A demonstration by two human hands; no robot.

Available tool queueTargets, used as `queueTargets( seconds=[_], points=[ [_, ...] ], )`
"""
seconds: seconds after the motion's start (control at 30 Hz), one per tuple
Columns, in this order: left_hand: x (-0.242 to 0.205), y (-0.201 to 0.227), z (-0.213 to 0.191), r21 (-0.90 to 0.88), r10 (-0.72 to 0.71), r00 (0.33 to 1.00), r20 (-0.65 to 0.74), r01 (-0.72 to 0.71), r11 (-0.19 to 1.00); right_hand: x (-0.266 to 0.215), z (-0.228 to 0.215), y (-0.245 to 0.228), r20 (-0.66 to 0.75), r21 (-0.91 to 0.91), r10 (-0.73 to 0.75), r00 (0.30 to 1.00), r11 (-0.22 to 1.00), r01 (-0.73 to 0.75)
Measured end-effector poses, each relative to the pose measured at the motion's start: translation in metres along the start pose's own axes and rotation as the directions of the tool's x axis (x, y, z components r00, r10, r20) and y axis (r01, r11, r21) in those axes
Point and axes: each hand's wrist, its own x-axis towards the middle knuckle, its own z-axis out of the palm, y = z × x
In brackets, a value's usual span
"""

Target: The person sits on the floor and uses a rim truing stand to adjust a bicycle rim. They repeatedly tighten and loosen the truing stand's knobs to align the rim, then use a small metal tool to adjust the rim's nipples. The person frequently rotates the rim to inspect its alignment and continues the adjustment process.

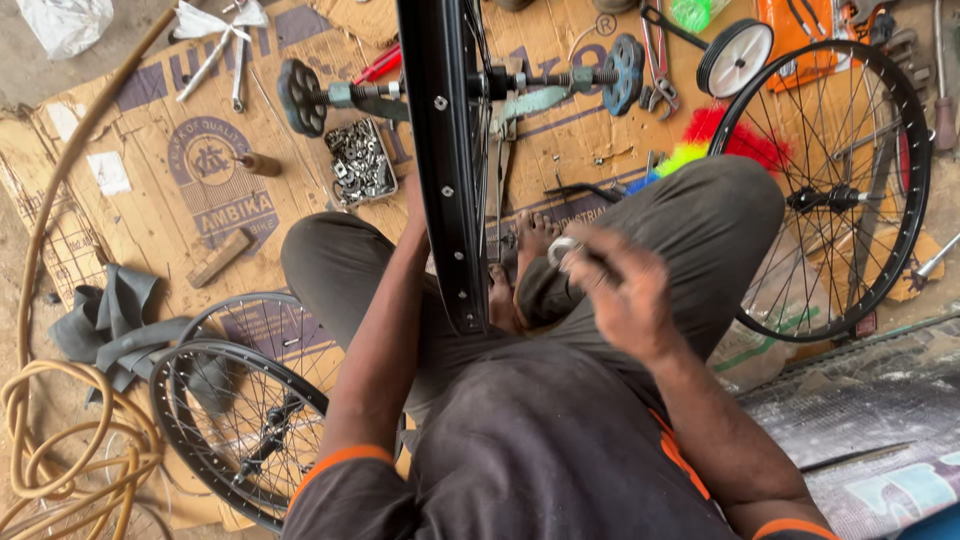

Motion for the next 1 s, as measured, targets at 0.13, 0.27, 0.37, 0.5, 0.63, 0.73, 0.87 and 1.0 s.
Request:
queueTargets(
  seconds=[0.13, 0.27, 0.37, 0.5, 0.63, 0.73, 0.87, 1.0],
  points=[
    [-0.055, 0.022, 0.007, -0.777, -0.076, 0.972, 0.222, 0.224, 0.588, -0.002, -0.004, 0.015, -0.080, 0.189, 0.204, 0.976, 0.964, -0.186],
    [-0.087, 0.068, -0.016, -0.195, 0.157, 0.975, 0.158, -0.125, 0.973, 0.000, -0.001, 0.016, -0.029, 0.324, 0.163, 0.986, 0.935, -0.145],
    [-0.142, 0.113, -0.048, -0.126, -0.009, 0.957, 0.291, 0.047, 0.991, 0.003, 0.002, 0.012, 0.004, 0.344, 0.154, 0.988, 0.927, -0.146],
    [-0.214, 0.201, -0.082, -0.315, 0.112, 0.969, 0.222, -0.038, 0.948, 0.013, 0.009, 0.003, 0.031, 0.384, 0.138, 0.990, 0.913, -0.139],
    [-0.241, 0.296, -0.104, -0.342, 0.501, 0.864, -0.046, -0.485, 0.805, 0.037, 0.007, -0.014, 0.048, 0.470, 0.097, 0.994, 0.876, -0.109],
    [-0.234, 0.340, -0.107, -0.141, 0.548, 0.818, -0.175, -0.572, 0.808, 0.056, 0.017, -0.030, 0.035, 0.395, -0.092, 0.995, 0.916, 0.071],
    [-0.208, 0.378, -0.105, -0.104, 0.463, 0.832, -0.306, -0.513, 0.852, 0.091, 0.035, -0.052, -0.027, 0.252, -0.362, 0.932, 0.900, 0.356],
    [-0.188, 0.410, -0.110, 0.181, 0.588, 0.695, -0.414, -0.570, 0.802, 0.121, 0.045, -0.051, -0.008, 0.160, -0.408, 0.913, 0.901, 0.404]
  ],
)
